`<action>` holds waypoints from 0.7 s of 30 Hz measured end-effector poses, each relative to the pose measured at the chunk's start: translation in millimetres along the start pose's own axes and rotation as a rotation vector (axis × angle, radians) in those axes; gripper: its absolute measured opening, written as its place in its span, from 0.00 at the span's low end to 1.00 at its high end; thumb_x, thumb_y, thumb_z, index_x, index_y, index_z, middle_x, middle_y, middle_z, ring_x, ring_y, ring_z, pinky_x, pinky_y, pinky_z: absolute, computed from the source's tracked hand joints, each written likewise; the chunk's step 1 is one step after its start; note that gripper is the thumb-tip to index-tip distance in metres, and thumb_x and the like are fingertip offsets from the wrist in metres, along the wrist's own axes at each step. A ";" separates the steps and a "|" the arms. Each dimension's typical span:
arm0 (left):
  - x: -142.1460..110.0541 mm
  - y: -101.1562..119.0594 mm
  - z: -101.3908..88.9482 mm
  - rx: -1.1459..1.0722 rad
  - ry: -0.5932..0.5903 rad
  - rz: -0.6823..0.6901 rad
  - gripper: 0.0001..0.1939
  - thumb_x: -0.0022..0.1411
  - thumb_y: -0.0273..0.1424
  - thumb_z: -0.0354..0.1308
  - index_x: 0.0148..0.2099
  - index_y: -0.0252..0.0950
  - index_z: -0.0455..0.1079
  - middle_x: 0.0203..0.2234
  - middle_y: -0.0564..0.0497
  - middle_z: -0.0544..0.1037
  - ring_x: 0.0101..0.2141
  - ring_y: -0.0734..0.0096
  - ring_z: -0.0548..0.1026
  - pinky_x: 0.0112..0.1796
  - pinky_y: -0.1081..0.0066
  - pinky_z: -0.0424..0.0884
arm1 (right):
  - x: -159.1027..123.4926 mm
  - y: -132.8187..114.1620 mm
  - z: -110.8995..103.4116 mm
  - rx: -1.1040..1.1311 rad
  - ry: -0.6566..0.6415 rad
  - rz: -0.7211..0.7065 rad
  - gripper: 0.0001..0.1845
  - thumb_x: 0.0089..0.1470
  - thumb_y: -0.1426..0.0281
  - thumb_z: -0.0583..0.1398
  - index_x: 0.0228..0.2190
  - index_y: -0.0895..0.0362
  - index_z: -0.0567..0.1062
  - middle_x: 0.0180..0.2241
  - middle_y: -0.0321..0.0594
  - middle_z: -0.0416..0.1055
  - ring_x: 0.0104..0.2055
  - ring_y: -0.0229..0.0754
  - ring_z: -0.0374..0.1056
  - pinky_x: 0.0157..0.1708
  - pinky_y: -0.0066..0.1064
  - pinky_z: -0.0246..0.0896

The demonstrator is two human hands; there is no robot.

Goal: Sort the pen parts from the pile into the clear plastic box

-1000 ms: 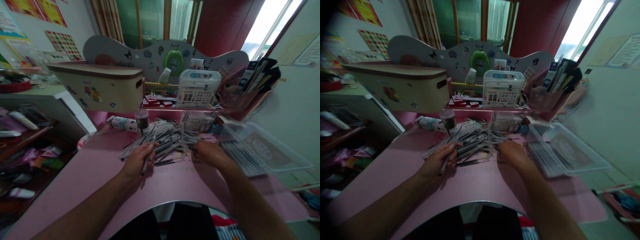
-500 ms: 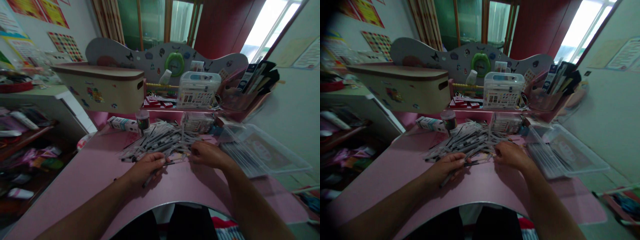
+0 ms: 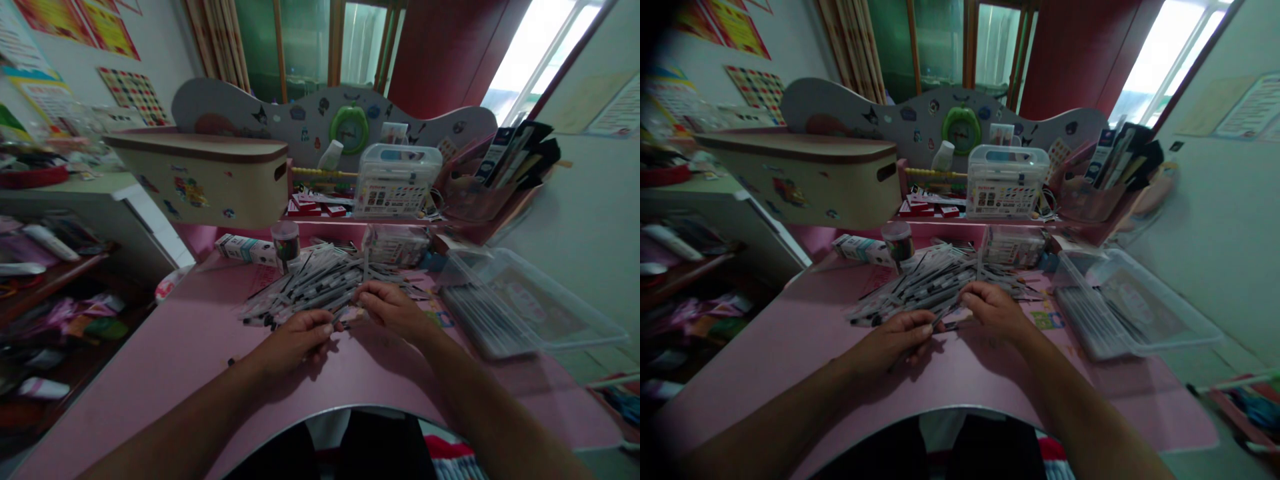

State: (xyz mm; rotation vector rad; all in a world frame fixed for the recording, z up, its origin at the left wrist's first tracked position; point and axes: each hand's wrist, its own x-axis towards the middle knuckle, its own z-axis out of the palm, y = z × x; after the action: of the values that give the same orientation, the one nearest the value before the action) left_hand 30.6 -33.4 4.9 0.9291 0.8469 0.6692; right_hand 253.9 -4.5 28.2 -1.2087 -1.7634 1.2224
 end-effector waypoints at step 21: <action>-2.3 -2.6 7.8 0.020 0.012 0.046 0.10 0.61 0.36 0.62 0.40 0.35 0.73 0.25 0.54 0.68 0.23 0.79 0.61 0.25 0.76 0.54 | -5.4 -2.5 18.2 -0.022 0.082 -0.104 0.09 0.61 0.65 0.54 0.33 0.56 0.70 0.23 0.30 0.59 0.25 0.34 0.57 0.28 0.26 0.53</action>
State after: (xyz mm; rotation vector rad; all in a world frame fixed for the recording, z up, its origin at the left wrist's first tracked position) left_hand 36.4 -39.6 6.0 0.9663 0.8466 0.7081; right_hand 239.0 -15.8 24.2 -1.1490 -1.7606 1.0811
